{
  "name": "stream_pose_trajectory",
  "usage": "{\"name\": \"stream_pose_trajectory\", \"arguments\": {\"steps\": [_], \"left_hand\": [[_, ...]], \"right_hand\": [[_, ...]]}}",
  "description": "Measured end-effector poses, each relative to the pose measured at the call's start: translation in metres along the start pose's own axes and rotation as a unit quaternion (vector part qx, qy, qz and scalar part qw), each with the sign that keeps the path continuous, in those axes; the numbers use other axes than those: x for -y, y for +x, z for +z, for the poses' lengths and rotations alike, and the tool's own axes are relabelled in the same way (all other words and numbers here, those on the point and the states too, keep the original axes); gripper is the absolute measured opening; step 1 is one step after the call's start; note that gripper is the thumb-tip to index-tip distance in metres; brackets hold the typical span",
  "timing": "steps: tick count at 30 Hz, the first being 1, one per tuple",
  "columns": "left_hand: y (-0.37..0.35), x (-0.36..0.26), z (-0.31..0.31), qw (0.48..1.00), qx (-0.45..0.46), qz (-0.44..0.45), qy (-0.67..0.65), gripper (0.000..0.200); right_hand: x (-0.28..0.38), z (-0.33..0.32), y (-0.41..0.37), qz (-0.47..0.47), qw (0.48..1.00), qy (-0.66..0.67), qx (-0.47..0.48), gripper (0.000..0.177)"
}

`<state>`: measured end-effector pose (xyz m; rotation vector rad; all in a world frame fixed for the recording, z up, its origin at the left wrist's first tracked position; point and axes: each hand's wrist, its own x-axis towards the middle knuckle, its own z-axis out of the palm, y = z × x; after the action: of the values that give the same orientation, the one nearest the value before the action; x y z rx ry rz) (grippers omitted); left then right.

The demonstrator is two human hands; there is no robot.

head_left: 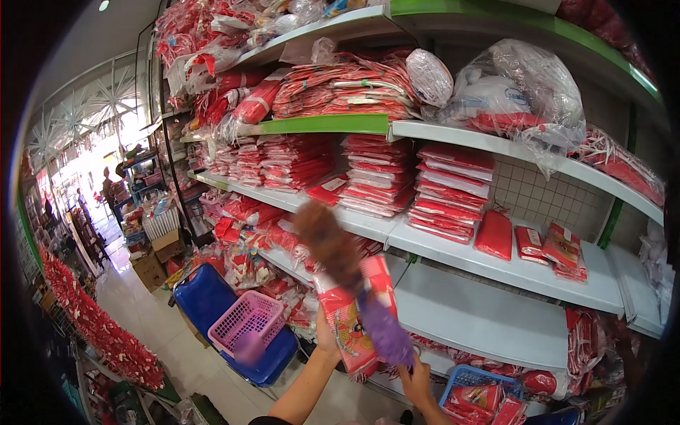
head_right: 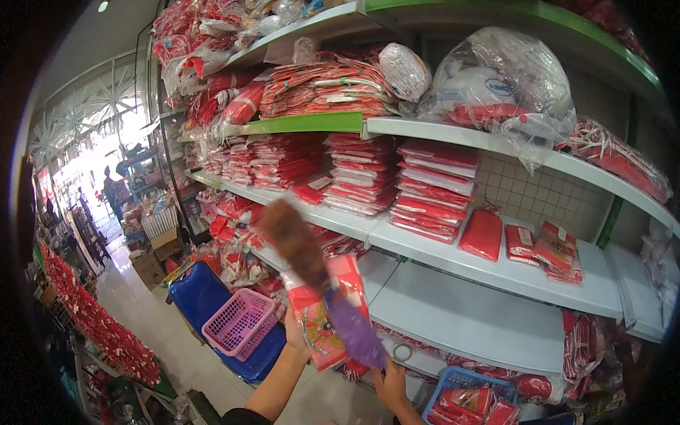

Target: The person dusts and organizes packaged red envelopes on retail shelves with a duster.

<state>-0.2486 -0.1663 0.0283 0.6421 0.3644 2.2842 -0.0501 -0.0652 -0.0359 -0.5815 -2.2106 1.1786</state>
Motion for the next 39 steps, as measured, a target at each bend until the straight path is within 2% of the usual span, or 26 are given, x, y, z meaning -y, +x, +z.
{"name": "stream_pose_trajectory", "arguments": {"steps": [1,2,3,5,6,7,9,11,12,13,15,17,19,20,21,22,24,25,26,29,30,33,34,37,38,39], "left_hand": [[0.0,-0.005,0.03,0.996,-0.092,0.007,0.016,0.058],[0.002,-0.009,0.044,0.994,-0.104,0.015,0.029,0.057],[0.005,-0.01,0.044,0.996,-0.08,0.023,0.03,0.057],[0.01,-0.019,0.035,0.998,-0.031,0.041,0.032,0.057],[0.02,-0.023,0.01,0.986,0.088,0.027,-0.136,0.057],[0.026,-0.023,-0.011,0.986,0.097,0.014,-0.133,0.057],[0.036,-0.03,0.015,0.995,0.016,0.019,-0.094,0.055],[0.049,-0.033,0.035,0.996,-0.035,0.019,-0.083,0.054],[0.055,-0.033,0.031,0.996,0.045,0.011,-0.074,0.054],[0.064,-0.028,0.031,0.998,-0.019,0.028,-0.056,0.053],[0.078,-0.018,0.036,0.997,-0.023,0.017,-0.074,0.052],[0.086,0.001,-0.014,0.994,0.076,0.029,-0.07,0.051],[0.108,0.016,-0.023,0.962,0.155,0.04,-0.22,0.051],[0.11,0.024,-0.027,0.979,0.137,0.046,-0.145,0.052],[0.106,0.025,0.003,0.989,0.118,0.054,-0.068,0.053],[0.095,0.024,0.066,0.983,-0.128,0.107,0.076,0.06],[0.091,0.031,0.068,0.996,-0.069,0.059,0.013,0.066],[0.087,0.036,0.064,0.998,-0.04,0.035,-0.017,0.069],[0.084,0.041,0.049,0.996,-0.036,0.074,-0.022,0.062],[0.078,0.046,-0.006,0.983,-0.065,0.107,0.134,0.051],[0.08,0.047,-0.013,0.996,-0.071,0.058,-0.012,0.047],[0.081,0.045,-0.02,0.995,-0.039,-0.002,-0.09,0.048],[0.082,0.044,-0.021,0.996,-0.029,-0.018,-0.08,0.046],[0.086,0.039,-0.017,0.997,0.004,-0.064,-0.053,0.039],[0.091,0.038,-0.011,0.998,-0.035,-0.048,-0.014,0.037],[0.095,0.041,-0.002,0.996,-0.075,-0.034,0.024,0.034]], "right_hand": [[0.005,0.001,0.003,0.014,0.999,0.034,-0.02,0.04],[0.012,0.003,0.006,0.029,0.996,0.068,-0.041,0.041],[0.015,0.006,0.008,0.042,0.992,0.102,-0.064,0.042],[0.018,0.005,-0.003,-0.044,0.998,-0.015,-0.036,0.043],[0.017,0.006,-0.008,-0.088,0.993,-0.073,-0.021,0.043],[0.014,0.006,-0.01,-0.111,0.991,-0.079,-0.005,0.043],[0.004,0.001,-0.011,-0.156,0.983,-0.092,0.025,0.043],[-0.016,0.0,-0.005,-0.076,0.995,-0.053,-0.038,0.042],[-0.014,-0.004,0.001,-0.036,0.996,-0.033,-0.068,0.041],[-0.012,-0.011,0.006,-0.021,0.998,-0.026,-0.061,0.041],[-0.004,-0.03,0.022,0.007,0.999,-0.012,-0.046,0.039],[-0.02,-0.043,0.044,-0.141,0.98,-0.129,-0.051,0.038],[-0.019,-0.063,0.071,-0.273,0.942,-0.182,-0.07,0.037],[-0.015,-0.074,0.078,-0.177,0.968,-0.172,-0.046,0.037],[-0.009,-0.081,0.091,-0.149,0.976,-0.145,-0.057,0.037],[-0.001,-0.087,0.104,-0.122,0.983,-0.116,-0.067,0.038],[0.004,-0.093,0.126,-0.069,0.993,-0.074,-0.06,0.038],[0.009,-0.095,0.135,-0.079,0.996,-0.015,-0.047,0.038],[0.017,-0.097,0.143,-0.087,0.995,0.043,-0.033,0.038],[0.026,-0.087,0.159,-0.086,0.975,0.206,0.01,0.036],[0.029,-0.084,0.162,-0.083,0.971,0.222,0.018,0.033],[0.042,-0.081,0.172,-0.086,0.975,0.203,0.03,0.03],[0.041,-0.078,0.178,-0.11,0.968,0.226,0.023,0.026],[0.04,-0.079,0.181,-0.059,0.953,0.262,0.139,0.023],[0.028,-0.072,0.181,-0.078,0.95,0.255,0.164,0.029],[0.03,-0.069,0.181,-0.103,0.947,0.272,0.139,0.026]]}}
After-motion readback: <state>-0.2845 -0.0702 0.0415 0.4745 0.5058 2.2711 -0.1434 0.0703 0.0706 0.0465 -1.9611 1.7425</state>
